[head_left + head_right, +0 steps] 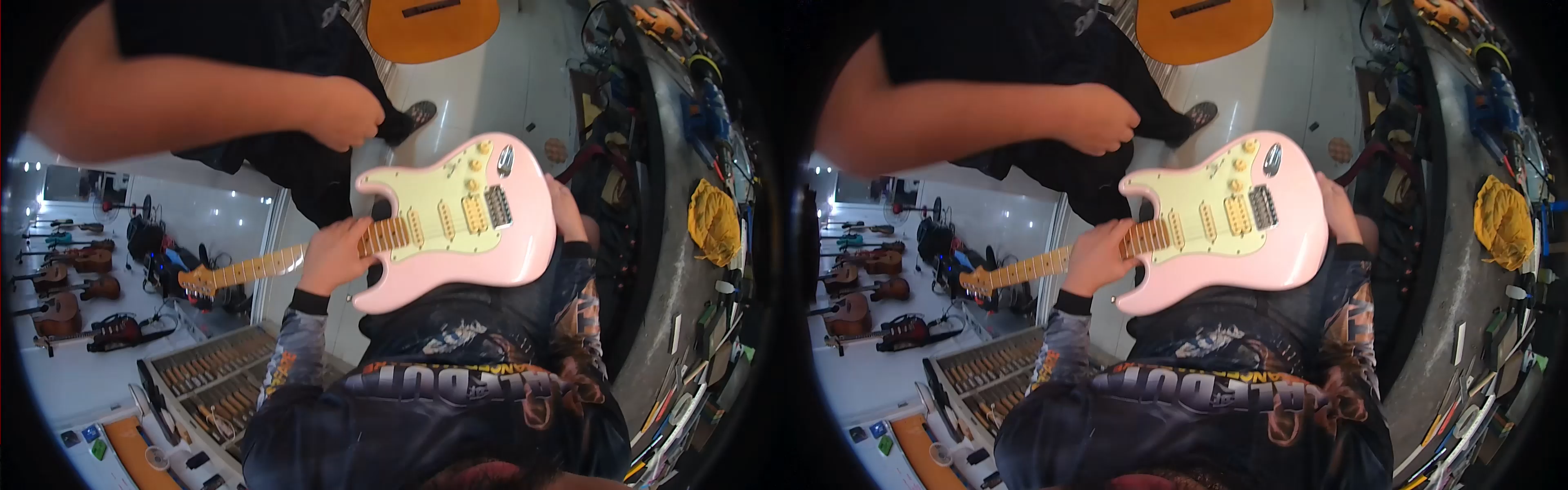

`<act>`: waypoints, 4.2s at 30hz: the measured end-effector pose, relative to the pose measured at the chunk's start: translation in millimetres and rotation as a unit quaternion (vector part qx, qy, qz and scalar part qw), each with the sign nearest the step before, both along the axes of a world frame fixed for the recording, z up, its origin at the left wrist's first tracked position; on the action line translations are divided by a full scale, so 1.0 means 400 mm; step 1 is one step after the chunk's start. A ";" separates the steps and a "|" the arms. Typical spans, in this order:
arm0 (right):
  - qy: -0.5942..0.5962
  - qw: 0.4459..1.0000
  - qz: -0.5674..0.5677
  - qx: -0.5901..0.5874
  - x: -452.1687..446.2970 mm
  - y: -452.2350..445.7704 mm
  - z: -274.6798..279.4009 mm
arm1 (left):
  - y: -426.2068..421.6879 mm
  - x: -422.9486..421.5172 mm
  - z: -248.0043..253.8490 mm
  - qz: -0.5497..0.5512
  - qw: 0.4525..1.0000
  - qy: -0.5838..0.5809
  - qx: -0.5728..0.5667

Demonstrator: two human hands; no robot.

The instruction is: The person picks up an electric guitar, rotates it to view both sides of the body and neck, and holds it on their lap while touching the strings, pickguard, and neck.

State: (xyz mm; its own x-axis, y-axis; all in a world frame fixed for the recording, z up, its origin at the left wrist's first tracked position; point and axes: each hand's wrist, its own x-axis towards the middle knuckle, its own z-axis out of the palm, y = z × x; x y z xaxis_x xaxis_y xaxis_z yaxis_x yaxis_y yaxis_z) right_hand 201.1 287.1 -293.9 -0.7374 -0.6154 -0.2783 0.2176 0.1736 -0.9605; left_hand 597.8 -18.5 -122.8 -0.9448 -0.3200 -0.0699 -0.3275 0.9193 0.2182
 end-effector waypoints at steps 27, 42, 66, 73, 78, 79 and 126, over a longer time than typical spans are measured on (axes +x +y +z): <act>-0.118 0.990 -0.051 -0.060 -0.009 0.018 -0.037 | 0.007 -0.033 0.013 0.031 0.999 -0.025 0.034; -0.115 0.987 -0.077 -0.082 0.007 0.002 -0.038 | 0.010 -0.027 0.014 0.011 1.000 0.006 0.027; -0.111 0.991 -0.053 -0.056 -0.005 0.010 -0.047 | 0.000 -0.028 0.005 0.016 0.999 0.003 0.029; -0.112 0.990 -0.055 -0.070 -0.003 0.010 -0.044 | 0.003 -0.034 0.013 0.017 0.999 -0.004 0.030; -0.117 0.989 -0.058 -0.070 0.000 0.011 -0.048 | 0.008 -0.035 0.021 0.018 0.999 -0.002 0.032; -0.116 0.989 -0.060 -0.068 0.000 0.010 -0.050 | 0.007 -0.035 0.019 0.014 1.000 0.000 0.028; -0.132 0.988 -0.070 -0.025 -0.006 0.003 -0.034 | -0.011 -0.029 -0.020 0.013 0.999 0.001 0.029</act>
State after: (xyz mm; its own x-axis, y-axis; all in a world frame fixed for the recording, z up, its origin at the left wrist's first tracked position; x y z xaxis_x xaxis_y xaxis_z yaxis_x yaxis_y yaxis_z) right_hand 198.6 288.3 -307.6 -0.7225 -0.5303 -0.4437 0.4797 0.0776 -0.8740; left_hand 586.4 -23.0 -130.7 -0.9362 -0.3407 -0.0864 -0.3512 0.8960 0.2719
